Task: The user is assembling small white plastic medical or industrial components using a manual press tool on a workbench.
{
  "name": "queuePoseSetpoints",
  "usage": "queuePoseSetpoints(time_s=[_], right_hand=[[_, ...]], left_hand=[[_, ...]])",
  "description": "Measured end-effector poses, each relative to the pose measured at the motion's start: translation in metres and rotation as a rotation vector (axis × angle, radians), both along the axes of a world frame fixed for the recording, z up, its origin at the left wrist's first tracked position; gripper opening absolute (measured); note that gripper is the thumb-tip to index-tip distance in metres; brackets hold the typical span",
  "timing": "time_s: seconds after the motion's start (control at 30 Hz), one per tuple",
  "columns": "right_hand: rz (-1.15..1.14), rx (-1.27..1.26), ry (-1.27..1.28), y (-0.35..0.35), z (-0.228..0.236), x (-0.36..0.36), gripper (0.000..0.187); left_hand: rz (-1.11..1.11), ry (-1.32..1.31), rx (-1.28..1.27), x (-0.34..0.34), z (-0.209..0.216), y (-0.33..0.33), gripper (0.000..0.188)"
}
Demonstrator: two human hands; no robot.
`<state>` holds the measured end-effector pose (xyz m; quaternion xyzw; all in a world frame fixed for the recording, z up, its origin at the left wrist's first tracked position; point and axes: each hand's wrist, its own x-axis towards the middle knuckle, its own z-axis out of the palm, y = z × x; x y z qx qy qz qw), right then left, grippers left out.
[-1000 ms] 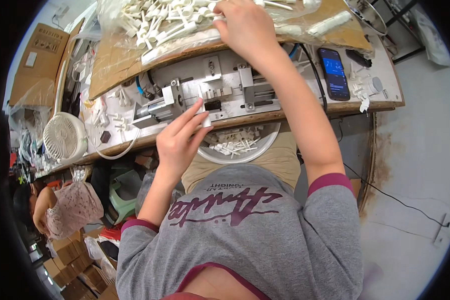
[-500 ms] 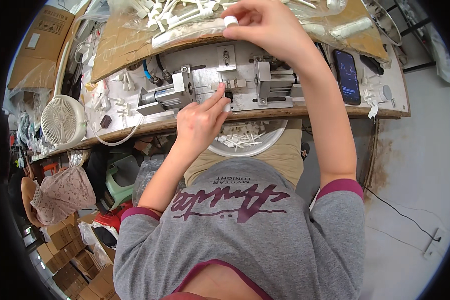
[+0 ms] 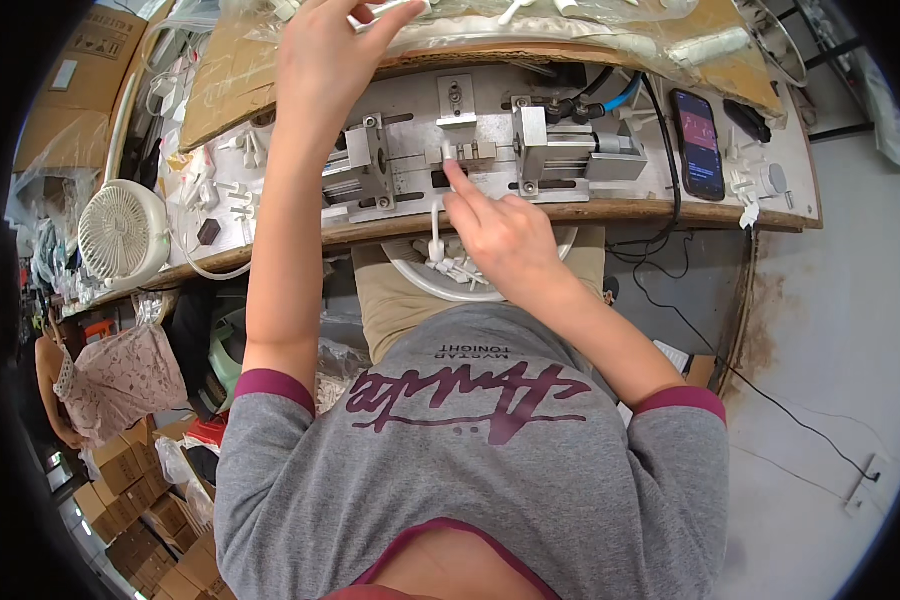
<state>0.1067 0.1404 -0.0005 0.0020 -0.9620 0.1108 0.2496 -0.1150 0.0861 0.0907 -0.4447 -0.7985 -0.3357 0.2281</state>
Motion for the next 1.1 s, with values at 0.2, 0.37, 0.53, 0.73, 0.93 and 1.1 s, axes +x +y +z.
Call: queuePoseSetpoints(time_s=[0.2,0.37,0.53,0.73,0.93,1.1], right_hand=[[-0.044,0.131,-0.065,-0.003,0.006,-0.021,0.017],[-0.03,0.098,-0.187,0.0,0.017,-0.022,0.017],[-0.067,-0.164,0.014,0.054,0.074,-0.035,0.015],[-0.206,0.383,0.129,0.141,0.113,-0.09,0.016],[-0.017,0.01,0.224,0.15,0.098,-0.12,0.01],[-0.144,-0.752,0.301,0.126,0.115,-0.097,0.025]], left_hand=[[0.039,-0.089,-0.148,0.001,-0.004,0.018,0.035],[-0.18,-0.282,0.083,0.031,-0.002,-0.019,0.028],[-0.369,-0.27,0.082,0.07,-0.021,-0.072,0.032],[-0.321,-0.084,-0.15,0.111,-0.078,-0.095,0.027],[-0.258,-0.022,-0.293,0.107,-0.093,-0.076,0.026],[-0.268,-0.039,-0.304,0.102,-0.093,-0.075,0.028]])
